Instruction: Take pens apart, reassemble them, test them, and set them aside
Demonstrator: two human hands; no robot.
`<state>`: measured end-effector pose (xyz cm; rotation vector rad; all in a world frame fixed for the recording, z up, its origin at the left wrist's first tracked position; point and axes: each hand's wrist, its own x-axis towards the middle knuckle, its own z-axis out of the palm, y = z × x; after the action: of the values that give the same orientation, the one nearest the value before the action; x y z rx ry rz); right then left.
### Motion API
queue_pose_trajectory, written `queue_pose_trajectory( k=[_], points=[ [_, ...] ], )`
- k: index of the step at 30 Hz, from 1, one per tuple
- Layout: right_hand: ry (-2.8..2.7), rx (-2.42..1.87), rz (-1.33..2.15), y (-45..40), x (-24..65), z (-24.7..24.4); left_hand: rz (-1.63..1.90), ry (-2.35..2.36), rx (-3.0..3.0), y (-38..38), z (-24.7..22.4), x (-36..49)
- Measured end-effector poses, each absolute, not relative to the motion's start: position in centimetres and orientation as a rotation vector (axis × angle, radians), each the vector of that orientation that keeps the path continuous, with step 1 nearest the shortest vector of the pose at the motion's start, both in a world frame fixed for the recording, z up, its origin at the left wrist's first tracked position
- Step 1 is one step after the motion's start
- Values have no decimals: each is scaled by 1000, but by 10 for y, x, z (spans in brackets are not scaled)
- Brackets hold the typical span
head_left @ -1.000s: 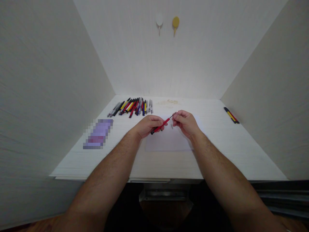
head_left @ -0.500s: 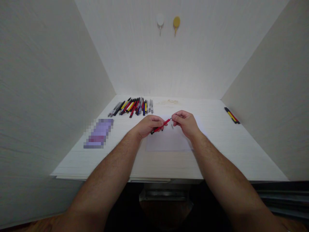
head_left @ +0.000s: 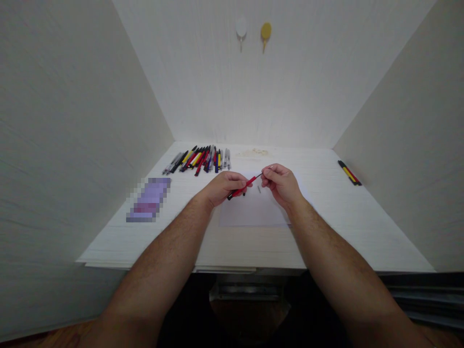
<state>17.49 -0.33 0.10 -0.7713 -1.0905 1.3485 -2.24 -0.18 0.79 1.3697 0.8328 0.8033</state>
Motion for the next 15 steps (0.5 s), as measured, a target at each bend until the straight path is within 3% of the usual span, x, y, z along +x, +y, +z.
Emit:
queue_pose_trajectory(
  k=[15],
  points=[
    [-1356,-930,1005,-2,179,2,817,899,1383,-1,7,-23]
  ],
)
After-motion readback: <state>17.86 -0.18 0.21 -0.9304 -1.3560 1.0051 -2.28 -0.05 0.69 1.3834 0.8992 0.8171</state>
